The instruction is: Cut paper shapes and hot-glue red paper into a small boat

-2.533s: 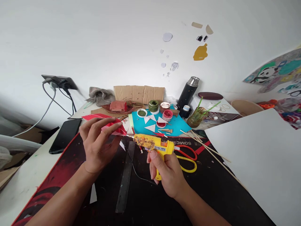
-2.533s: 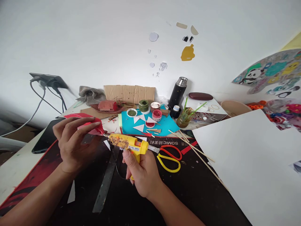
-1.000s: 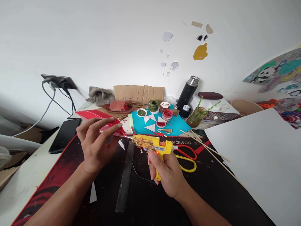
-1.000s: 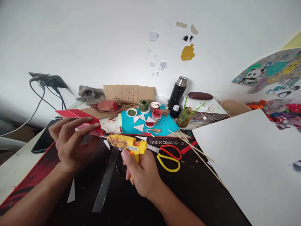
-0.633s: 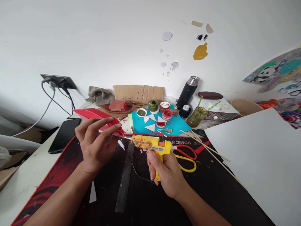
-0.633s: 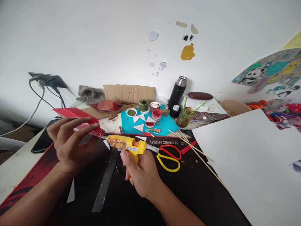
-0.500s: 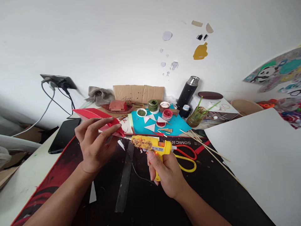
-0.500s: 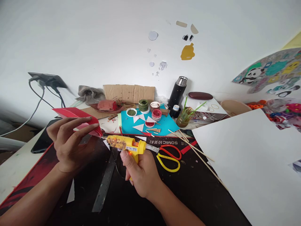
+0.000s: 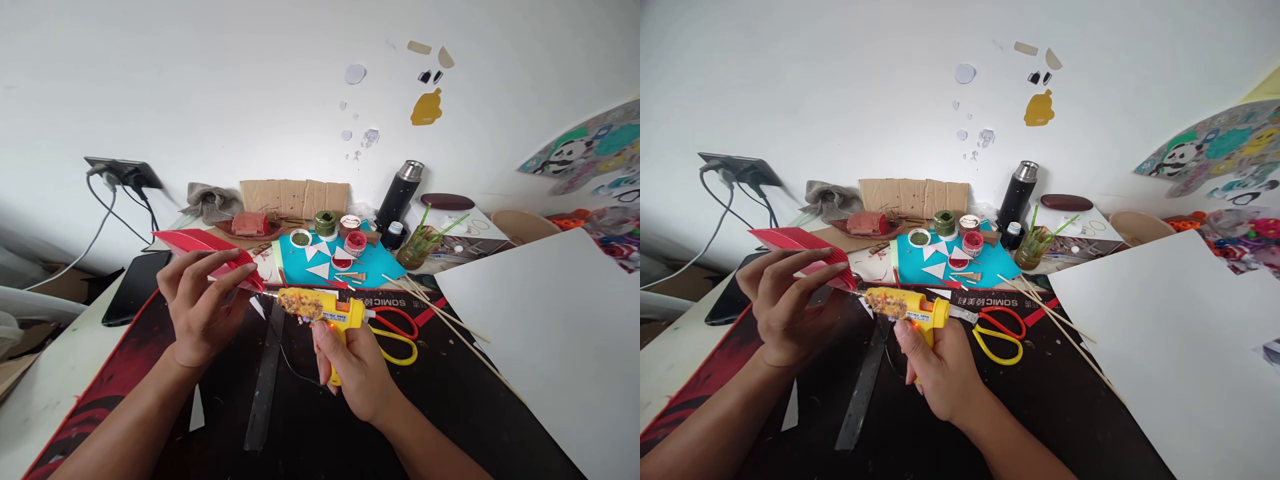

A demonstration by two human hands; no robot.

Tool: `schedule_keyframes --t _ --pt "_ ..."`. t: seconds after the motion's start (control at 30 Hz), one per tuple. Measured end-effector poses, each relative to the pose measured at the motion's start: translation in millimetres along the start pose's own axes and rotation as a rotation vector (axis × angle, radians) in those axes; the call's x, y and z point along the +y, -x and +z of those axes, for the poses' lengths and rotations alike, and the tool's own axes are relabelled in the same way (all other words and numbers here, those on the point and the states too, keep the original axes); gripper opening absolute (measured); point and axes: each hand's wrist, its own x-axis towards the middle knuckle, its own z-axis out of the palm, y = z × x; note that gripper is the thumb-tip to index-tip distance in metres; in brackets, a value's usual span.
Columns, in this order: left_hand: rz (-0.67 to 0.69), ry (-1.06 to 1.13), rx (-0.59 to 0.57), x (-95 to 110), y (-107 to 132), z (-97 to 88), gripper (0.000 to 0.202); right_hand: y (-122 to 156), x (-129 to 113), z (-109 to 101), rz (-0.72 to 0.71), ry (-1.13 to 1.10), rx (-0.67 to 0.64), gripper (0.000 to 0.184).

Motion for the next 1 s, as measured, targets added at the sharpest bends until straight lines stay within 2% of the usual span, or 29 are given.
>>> schedule_keyframes --t 0.5,0.77,1.0 --pt "0.025 -0.007 -0.003 1.6 -2.4 -0.7 0.057 1.6 1.6 0.1 -0.023 -0.002 -0.009 0.085" --pt "0.019 -0.017 0.015 0.9 -1.6 -0.6 0.051 2.1 1.6 -0.2 -0.033 0.003 -0.013 0.085" --pt "-0.034 -0.01 -0.045 2.4 -0.4 -4.8 0.053 1.8 1.5 -0.2 -0.019 0.012 -0.012 0.084"
